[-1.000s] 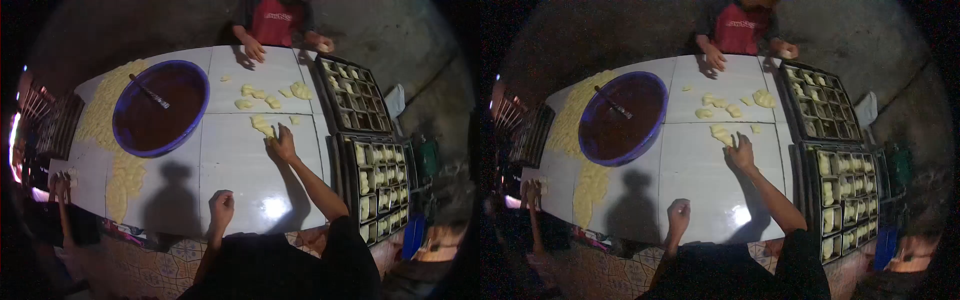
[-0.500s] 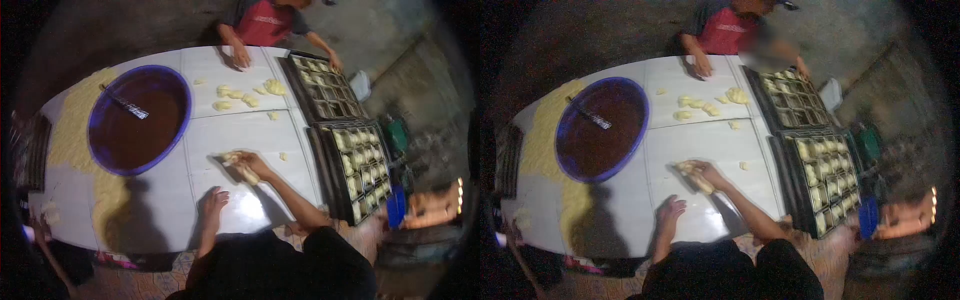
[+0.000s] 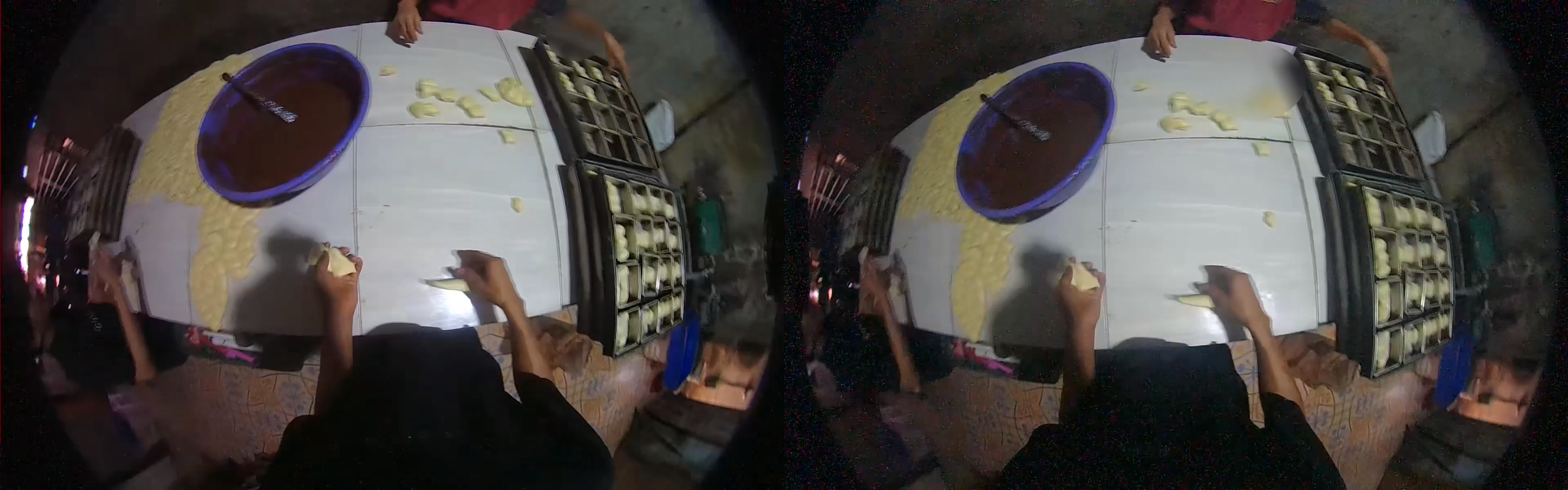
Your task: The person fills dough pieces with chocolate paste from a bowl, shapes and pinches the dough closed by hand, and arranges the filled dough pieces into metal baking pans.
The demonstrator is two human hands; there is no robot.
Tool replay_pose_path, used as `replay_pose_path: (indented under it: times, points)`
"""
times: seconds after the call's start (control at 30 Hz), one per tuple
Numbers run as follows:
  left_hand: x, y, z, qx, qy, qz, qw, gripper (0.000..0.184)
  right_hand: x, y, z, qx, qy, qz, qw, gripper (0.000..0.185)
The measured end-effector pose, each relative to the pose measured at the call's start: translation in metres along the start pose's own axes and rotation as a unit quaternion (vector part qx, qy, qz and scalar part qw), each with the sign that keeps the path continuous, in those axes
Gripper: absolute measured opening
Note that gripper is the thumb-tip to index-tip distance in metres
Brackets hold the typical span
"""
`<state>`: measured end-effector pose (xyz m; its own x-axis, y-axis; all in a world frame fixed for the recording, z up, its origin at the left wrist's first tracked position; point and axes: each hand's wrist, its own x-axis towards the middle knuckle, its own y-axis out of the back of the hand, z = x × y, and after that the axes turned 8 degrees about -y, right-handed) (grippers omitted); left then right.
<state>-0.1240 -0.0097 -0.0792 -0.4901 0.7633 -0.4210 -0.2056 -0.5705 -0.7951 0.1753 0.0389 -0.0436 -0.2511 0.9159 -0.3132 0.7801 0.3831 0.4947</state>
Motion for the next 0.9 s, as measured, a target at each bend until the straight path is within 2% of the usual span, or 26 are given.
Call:
replay_pose_path:
  times: [0.03, 0.07, 0.1, 0.13, 0.17, 0.2, 0.23, 0.27, 0.3, 0.33, 0.4, 0.43, 0.47, 0.5, 0.53, 0.57, 0.6, 0.63, 0.67, 0.7, 0.73, 0.77, 0.8, 0.87, 0.9]
  points:
    - [-0.007, -0.010, 0.010, 0.095, -0.053, -0.011, 0.994, 0.020, 0.003, 0.004, 0.024, -0.165, 0.041, 0.086, 0.982, 0.032]
    - [-0.014, -0.020, 0.015, 0.190, -0.100, -0.021, 0.977, 0.021, 0.004, 0.016, 0.024, -0.211, 0.046, 0.096, 0.972, 0.037]
    - [-0.017, -0.023, 0.021, 0.224, -0.086, -0.062, 0.969, 0.021, 0.001, 0.017, 0.023, -0.277, 0.085, 0.150, 0.945, 0.038]
    - [-0.020, -0.020, 0.019, 0.304, -0.075, -0.134, 0.940, 0.037, -0.005, 0.021, 0.013, -0.340, 0.122, 0.205, 0.910, 0.038]
    - [-0.028, -0.023, 0.013, 0.336, -0.059, -0.240, 0.909, 0.053, -0.005, 0.013, 0.000, -0.179, 0.144, 0.207, 0.951, 0.041]
    - [-0.040, -0.030, 0.003, 0.361, -0.038, -0.345, 0.865, 0.070, -0.003, -0.002, -0.018, -0.014, 0.159, 0.208, 0.965, 0.043]
    - [-0.061, -0.059, 0.001, 0.529, -0.017, -0.378, 0.759, 0.081, -0.006, -0.016, -0.037, 0.076, 0.126, 0.105, 0.984, 0.043]
    - [-0.078, -0.082, -0.002, 0.674, 0.004, -0.400, 0.621, 0.093, -0.011, -0.028, -0.052, 0.166, 0.089, 0.004, 0.982, 0.043]
    - [-0.084, -0.073, -0.014, 0.592, 0.046, -0.433, 0.678, 0.097, -0.012, -0.037, -0.062, 0.165, 0.050, -0.089, 0.981, 0.038]
    - [-0.086, -0.067, -0.019, 0.588, 0.056, -0.445, 0.673, 0.097, -0.012, -0.040, -0.066, 0.166, 0.012, -0.178, 0.970, 0.034]
    - [-0.079, -0.054, -0.018, 0.625, 0.114, -0.340, 0.694, 0.094, -0.007, -0.034, -0.055, 0.125, 0.058, -0.072, 0.988, 0.022]
    - [-0.073, -0.033, -0.015, 0.627, 0.053, -0.314, 0.711, 0.080, -0.001, -0.023, -0.044, 0.142, 0.051, -0.010, 0.988, 0.020]
    - [-0.036, 0.031, -0.014, 0.559, -0.013, -0.344, 0.755, 0.054, 0.007, -0.015, -0.029, 0.221, 0.051, 0.091, 0.970, 0.021]
    - [-0.023, 0.051, -0.003, 0.627, -0.098, -0.314, 0.706, 0.036, 0.001, 0.006, -0.045, 0.256, 0.023, 0.181, 0.949, 0.024]
    - [-0.004, 0.098, -0.009, 0.620, -0.281, -0.287, 0.674, 0.035, 0.007, 0.019, -0.039, 0.294, 0.045, 0.230, 0.926, 0.031]
    - [-0.021, 0.069, -0.005, 0.762, -0.299, -0.232, 0.525, 0.042, 0.013, 0.026, -0.029, 0.181, 0.094, 0.227, 0.952, 0.036]
    - [-0.041, 0.041, -0.001, 0.870, -0.303, -0.166, 0.350, 0.049, 0.019, 0.027, -0.012, 0.066, 0.139, 0.218, 0.964, 0.040]
    - [-0.053, 0.020, -0.008, 0.871, -0.313, -0.174, 0.336, 0.053, 0.021, 0.026, 0.014, -0.079, 0.142, 0.129, 0.978, 0.047]
    - [-0.060, 0.001, -0.019, 0.870, -0.327, -0.180, 0.323, 0.058, 0.016, 0.028, 0.027, -0.068, 0.099, 0.018, 0.993, 0.047]
    - [-0.066, -0.020, -0.027, 0.868, -0.329, -0.181, 0.326, 0.058, 0.009, 0.024, 0.036, -0.050, 0.092, 0.069, 0.992, 0.048]
    - [-0.074, -0.037, -0.033, 0.826, -0.325, -0.256, 0.382, 0.061, -0.003, 0.020, 0.044, -0.031, 0.085, 0.116, 0.989, 0.048]
    - [-0.082, -0.047, -0.040, 0.779, -0.313, -0.328, 0.433, 0.064, -0.018, 0.023, 0.042, -0.121, 0.084, 0.170, 0.974, 0.047]
    - [-0.085, -0.054, -0.050, 0.801, -0.286, -0.368, 0.375, 0.068, -0.028, 0.020, 0.045, -0.226, 0.047, 0.192, 0.954, 0.047]
    - [-0.089, -0.064, -0.071, 0.772, -0.238, -0.457, 0.373, 0.076, -0.045, 0.005, 0.050, -0.256, 0.017, 0.188, 0.948, 0.039]
    - [-0.087, -0.060, -0.083, 0.749, -0.200, -0.511, 0.372, 0.078, -0.048, -0.002, 0.058, -0.117, 0.013, 0.153, 0.981, 0.032]
